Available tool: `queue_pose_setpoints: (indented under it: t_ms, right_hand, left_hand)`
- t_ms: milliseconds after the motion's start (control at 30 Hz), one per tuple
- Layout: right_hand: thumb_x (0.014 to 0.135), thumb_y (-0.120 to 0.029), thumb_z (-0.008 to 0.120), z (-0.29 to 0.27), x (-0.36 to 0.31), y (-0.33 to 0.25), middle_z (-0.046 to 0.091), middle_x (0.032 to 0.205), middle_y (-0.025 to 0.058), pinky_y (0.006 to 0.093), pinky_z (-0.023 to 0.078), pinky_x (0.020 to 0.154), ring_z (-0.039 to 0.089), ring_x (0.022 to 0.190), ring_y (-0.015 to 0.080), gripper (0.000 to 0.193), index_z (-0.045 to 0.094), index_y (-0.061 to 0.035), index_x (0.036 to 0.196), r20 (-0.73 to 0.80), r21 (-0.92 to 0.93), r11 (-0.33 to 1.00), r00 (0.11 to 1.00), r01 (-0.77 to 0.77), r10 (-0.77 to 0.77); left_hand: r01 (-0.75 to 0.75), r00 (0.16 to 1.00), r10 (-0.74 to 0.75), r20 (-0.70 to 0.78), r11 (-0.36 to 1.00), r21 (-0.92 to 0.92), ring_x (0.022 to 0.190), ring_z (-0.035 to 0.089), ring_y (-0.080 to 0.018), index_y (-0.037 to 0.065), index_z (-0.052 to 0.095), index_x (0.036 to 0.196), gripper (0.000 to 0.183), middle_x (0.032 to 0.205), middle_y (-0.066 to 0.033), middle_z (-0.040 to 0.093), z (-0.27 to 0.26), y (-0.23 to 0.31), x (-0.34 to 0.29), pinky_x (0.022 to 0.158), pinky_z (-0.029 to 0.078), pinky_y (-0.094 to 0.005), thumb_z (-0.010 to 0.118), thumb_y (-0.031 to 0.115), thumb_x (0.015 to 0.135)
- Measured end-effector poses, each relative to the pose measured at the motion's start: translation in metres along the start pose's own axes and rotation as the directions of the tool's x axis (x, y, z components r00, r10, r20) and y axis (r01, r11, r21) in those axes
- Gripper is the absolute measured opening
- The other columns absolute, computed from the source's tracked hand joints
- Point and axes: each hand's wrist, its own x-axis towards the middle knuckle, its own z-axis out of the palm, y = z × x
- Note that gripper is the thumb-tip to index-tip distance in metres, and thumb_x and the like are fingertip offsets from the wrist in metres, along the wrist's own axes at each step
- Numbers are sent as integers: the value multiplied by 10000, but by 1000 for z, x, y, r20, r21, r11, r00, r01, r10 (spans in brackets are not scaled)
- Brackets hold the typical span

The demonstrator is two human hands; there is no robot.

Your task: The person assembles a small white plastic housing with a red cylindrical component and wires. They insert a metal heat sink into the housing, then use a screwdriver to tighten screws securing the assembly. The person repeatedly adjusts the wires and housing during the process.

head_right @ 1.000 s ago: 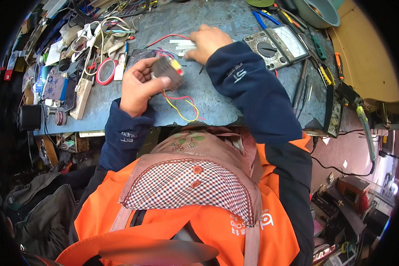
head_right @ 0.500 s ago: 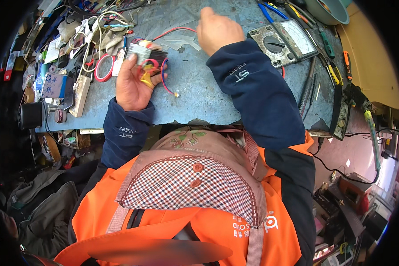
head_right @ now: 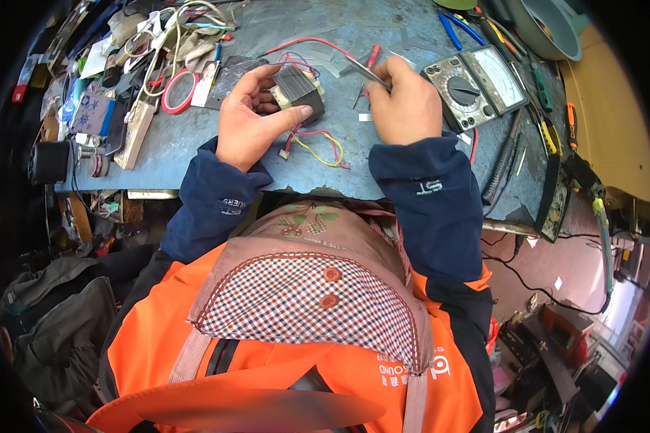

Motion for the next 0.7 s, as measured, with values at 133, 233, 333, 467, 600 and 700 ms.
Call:
queue_pose_setpoints:
  t_ms: [133, 233, 333, 467, 600, 700]
  right_hand:
    - [933, -128, 786, -6, -8, -14, 782, 891, 161, 406, 578, 719, 747, 764, 319, 153, 767, -25, 1045, -65, -13, 1000, 998, 14, -14]
    - [985, -95, 756, -8, -13, -29, 777, 853, 121, 348, 555, 687, 725, 722, 220, 110, 782, -9, 1049, -217, 131, 976, 966, 173, -142]
    - [1052, -70, 711, -2, -26, -40, 739, 897, 38, 241, 521, 677, 670, 790, 86, 158, 759, 23, 1170, -6, 454, 891, 1000, -6, 10]
    - [1053, -70, 702, 12, -40, -60, 738, 858, 33, 250, 511, 650, 649, 736, 81, 164, 750, 21, 1181, 92, 444, 896, 995, -14, -30]
    - [1011, -66, 739, 20, -41, -67, 703, 720, 53, 283, 471, 580, 613, 633, 82, 103, 754, 15, 1073, 6, 292, 939, 981, 182, -193]
    - [985, -68, 764, 24, -40, -65, 683, 684, 71, 299, 463, 553, 601, 596, 86, 85, 743, 10, 1010, -20, 273, 943, 982, 188, -190]
  left_hand:
    - [32, 999, -31, 8, 989, -143, 1009, 749, -164, -75, 601, 1466, 729, 1158, -139, 774, -2, 0, 1, 871, 635, -312, 947, 95, 847]
    - [53, 999, -53, 5, 988, -142, 1003, 735, -148, -86, 603, 1482, 687, 1148, -123, 770, -6, -5, 5, 877, 628, -296, 920, 81, 896]
    - [42, 999, -42, 2, 985, -167, 1000, 732, -145, -93, 585, 1503, 713, 1148, -116, 769, -7, -10, 8, 885, 623, -290, 920, 90, 901]
    - [70, 998, -70, 8, 973, -219, 1009, 731, -144, -100, 582, 1505, 707, 1155, -113, 770, -7, -6, 8, 898, 621, -290, 913, 89, 909]
    - [56, 998, -53, 21, 980, -192, 1025, 735, -149, -100, 581, 1505, 697, 1170, -122, 772, -9, -6, 8, 909, 624, -295, 905, 80, 915]
    - [59, 998, -58, 14, 985, -165, 1031, 739, -152, -99, 575, 1511, 703, 1183, -128, 773, -10, -7, 8, 913, 626, -299, 904, 73, 914]
